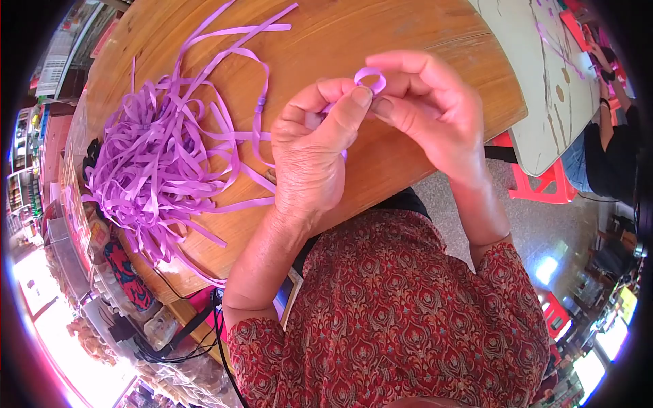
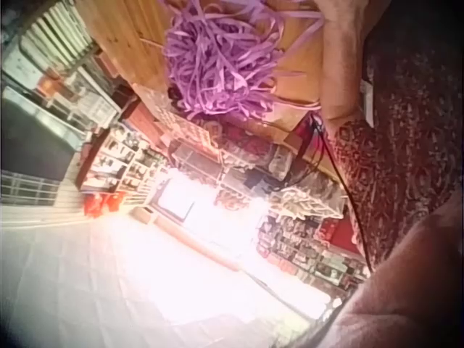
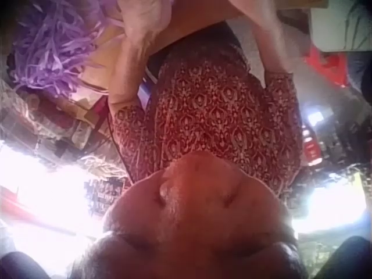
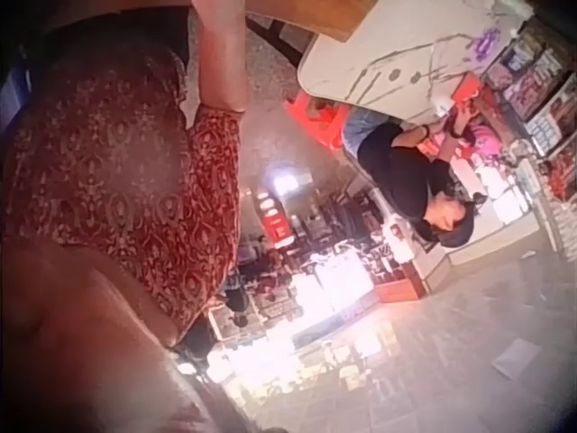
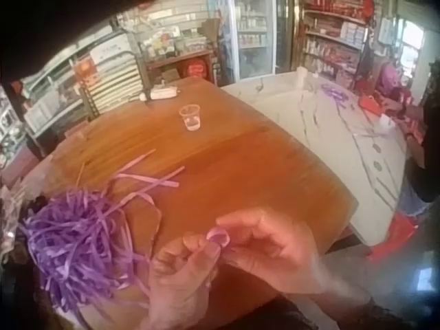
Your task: The person ties knots in purple ribbons by hand, taking them one at a time from a pile on a wooden table and setting them aside once finished.
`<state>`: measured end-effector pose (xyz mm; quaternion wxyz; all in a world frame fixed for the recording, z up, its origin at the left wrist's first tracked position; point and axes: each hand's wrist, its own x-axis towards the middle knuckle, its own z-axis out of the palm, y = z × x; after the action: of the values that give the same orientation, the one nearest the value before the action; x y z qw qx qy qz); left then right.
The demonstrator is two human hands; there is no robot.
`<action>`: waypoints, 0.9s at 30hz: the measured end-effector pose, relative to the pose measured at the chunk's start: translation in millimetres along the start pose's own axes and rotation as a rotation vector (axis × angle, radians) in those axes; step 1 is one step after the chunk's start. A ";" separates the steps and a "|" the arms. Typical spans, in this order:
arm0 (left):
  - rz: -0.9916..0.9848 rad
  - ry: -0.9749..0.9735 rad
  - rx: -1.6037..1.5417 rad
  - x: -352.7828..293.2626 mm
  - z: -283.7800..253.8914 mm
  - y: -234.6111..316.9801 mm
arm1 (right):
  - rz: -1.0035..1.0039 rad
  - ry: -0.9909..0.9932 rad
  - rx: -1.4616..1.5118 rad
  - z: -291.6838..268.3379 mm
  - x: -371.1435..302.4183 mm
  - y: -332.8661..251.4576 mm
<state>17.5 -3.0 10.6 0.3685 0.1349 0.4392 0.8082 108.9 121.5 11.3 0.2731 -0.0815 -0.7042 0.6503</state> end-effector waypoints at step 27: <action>-0.162 -0.012 0.276 11.8 -5.0 9.7 | -0.991 -0.502 -0.858 -38.9 54.7 -8.1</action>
<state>2.1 -1.0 14.3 0.4131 0.1530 0.5535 0.7068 84.1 180.0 34.5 0.3102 0.3008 -0.8947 0.1130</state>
